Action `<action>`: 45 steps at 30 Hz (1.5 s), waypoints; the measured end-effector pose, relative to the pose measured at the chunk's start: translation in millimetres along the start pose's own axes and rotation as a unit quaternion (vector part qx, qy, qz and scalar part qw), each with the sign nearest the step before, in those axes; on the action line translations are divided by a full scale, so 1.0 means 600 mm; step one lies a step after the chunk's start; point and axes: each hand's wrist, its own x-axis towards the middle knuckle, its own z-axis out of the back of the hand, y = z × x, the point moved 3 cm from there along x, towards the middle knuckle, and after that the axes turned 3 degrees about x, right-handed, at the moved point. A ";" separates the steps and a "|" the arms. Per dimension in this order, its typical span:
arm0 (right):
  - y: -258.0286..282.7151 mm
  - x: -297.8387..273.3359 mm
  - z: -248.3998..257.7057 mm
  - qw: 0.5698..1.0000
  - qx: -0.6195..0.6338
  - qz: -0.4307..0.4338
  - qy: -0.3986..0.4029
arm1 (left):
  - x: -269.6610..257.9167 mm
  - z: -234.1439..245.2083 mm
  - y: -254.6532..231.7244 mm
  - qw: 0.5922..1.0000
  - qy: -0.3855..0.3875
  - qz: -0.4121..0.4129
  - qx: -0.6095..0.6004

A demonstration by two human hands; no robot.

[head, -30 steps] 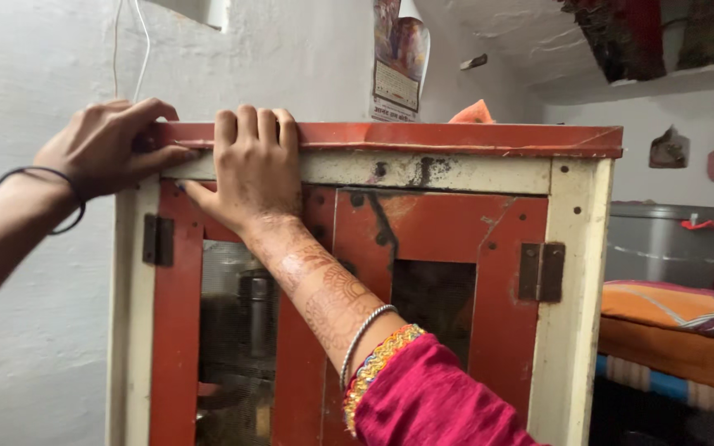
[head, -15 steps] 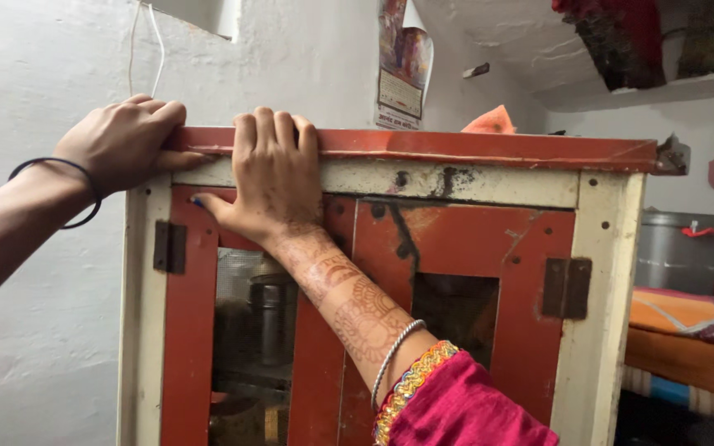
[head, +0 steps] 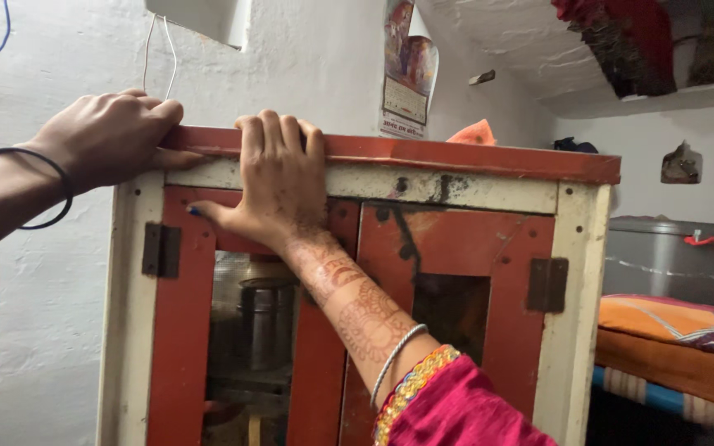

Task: The person closes the doors of a red wooden cabinet with mesh panels and wipes the exterior surfaces with a small pink cloth. They clean the top, sides, and front of the cabinet, including the latch area, then rub the surfaces with their hands.

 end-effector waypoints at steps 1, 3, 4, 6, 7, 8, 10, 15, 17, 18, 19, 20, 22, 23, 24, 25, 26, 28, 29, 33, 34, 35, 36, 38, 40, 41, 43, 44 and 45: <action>0.001 -0.001 0.002 1.000 -0.002 -0.002 -0.004 | -0.002 0.000 -0.002 1.000 -0.005 0.003 -0.003; 0.003 0.002 0.005 1.000 0.002 -0.009 0.006 | -0.003 0.004 -0.002 1.000 -0.013 0.007 -0.012; 0.003 0.003 0.006 1.000 0.006 -0.012 0.023 | -0.005 0.003 -0.004 1.000 -0.015 0.009 -0.023; 0.000 0.005 0.008 0.998 -0.001 -0.021 0.062 | -0.002 0.004 -0.008 0.999 -0.012 0.010 -0.028; -0.001 0.008 0.006 0.996 -0.013 -0.028 0.083 | 0.000 0.006 -0.009 1.000 -0.008 0.010 -0.023; 0.003 0.007 0.004 0.993 -0.022 -0.038 0.106 | -0.004 0.006 -0.009 1.000 0.001 0.007 -0.018; 0.003 0.005 0.008 0.996 -0.009 -0.033 0.087 | -0.009 0.011 -0.012 1.000 -0.002 0.007 -0.009; -0.020 0.001 0.023 0.989 0.108 -0.034 0.097 | -0.013 0.028 -0.021 0.994 0.105 0.034 0.008; -0.046 -0.015 0.042 0.983 0.137 -0.049 0.116 | -0.006 0.037 -0.033 0.983 0.165 0.078 -0.023; -0.062 -0.026 0.055 0.983 0.136 -0.046 0.112 | -0.004 0.044 -0.045 0.983 0.162 0.087 -0.013; -0.080 -0.039 0.070 0.984 0.136 -0.043 0.107 | -0.002 0.051 -0.056 0.983 0.159 0.096 -0.004; -0.097 -0.049 0.085 0.985 0.135 -0.041 0.100 | 0.003 0.060 -0.065 0.982 0.155 0.104 0.008; -0.136 -0.076 0.124 0.990 0.113 -0.049 0.068 | 0.021 0.080 -0.089 0.981 0.164 0.095 -0.051; -0.155 -0.090 0.144 0.992 0.102 -0.052 0.051 | 0.032 0.090 -0.106 0.978 0.168 0.090 -0.080; -0.174 -0.105 0.168 0.993 0.085 -0.071 0.026 | 0.046 0.109 -0.129 0.992 0.083 0.042 -0.086; -0.193 -0.120 0.191 0.994 0.069 -0.089 0.000 | 0.058 0.129 -0.153 0.996 -0.002 -0.008 -0.092; -0.212 -0.138 0.210 0.992 0.050 -0.109 -0.025 | 0.073 0.146 -0.184 0.989 -0.088 -0.059 -0.098; -0.243 -0.166 0.243 0.984 0.020 -0.173 -0.030 | 0.104 0.168 -0.241 0.983 -0.122 -0.091 -0.100; -0.253 -0.177 0.258 0.978 0.005 -0.205 -0.033 | 0.113 0.181 -0.264 0.979 -0.139 -0.107 -0.102; -0.268 -0.206 0.278 0.977 0.013 -0.199 -0.071 | 0.124 0.185 -0.331 0.989 -0.066 -0.092 -0.096; -0.270 -0.211 0.280 0.978 0.011 -0.197 -0.073 | 0.118 0.185 -0.330 0.992 -0.056 -0.073 -0.090; -0.273 -0.216 0.284 0.978 0.009 -0.194 -0.075 | 0.114 0.182 -0.328 0.994 -0.046 -0.054 -0.085; -0.277 -0.220 0.289 0.974 -0.012 -0.208 -0.091 | 0.115 0.179 -0.327 0.996 -0.047 -0.054 -0.058; -0.282 -0.231 0.301 0.963 -0.055 -0.235 -0.122 | 0.121 0.164 -0.320 0.997 -0.049 -0.054 -0.005; -0.284 -0.244 0.312 0.936 -0.084 -0.309 -0.146 | 0.125 0.145 -0.315 0.991 -0.116 -0.064 0.032; -0.288 -0.249 0.319 0.920 -0.099 -0.344 -0.157 | 0.127 0.133 -0.313 0.985 -0.149 -0.069 0.049; -0.317 -0.260 0.310 0.851 0.044 -0.521 -0.042 | 0.146 0.095 -0.311 0.986 -0.134 -0.068 0.078; -0.325 -0.266 0.302 0.795 0.118 -0.595 0.019 | 0.154 0.076 -0.304 0.985 -0.126 -0.067 0.093; -0.327 -0.265 0.306 0.804 0.103 -0.585 0.017 | 0.158 0.059 -0.301 0.983 -0.153 -0.073 0.075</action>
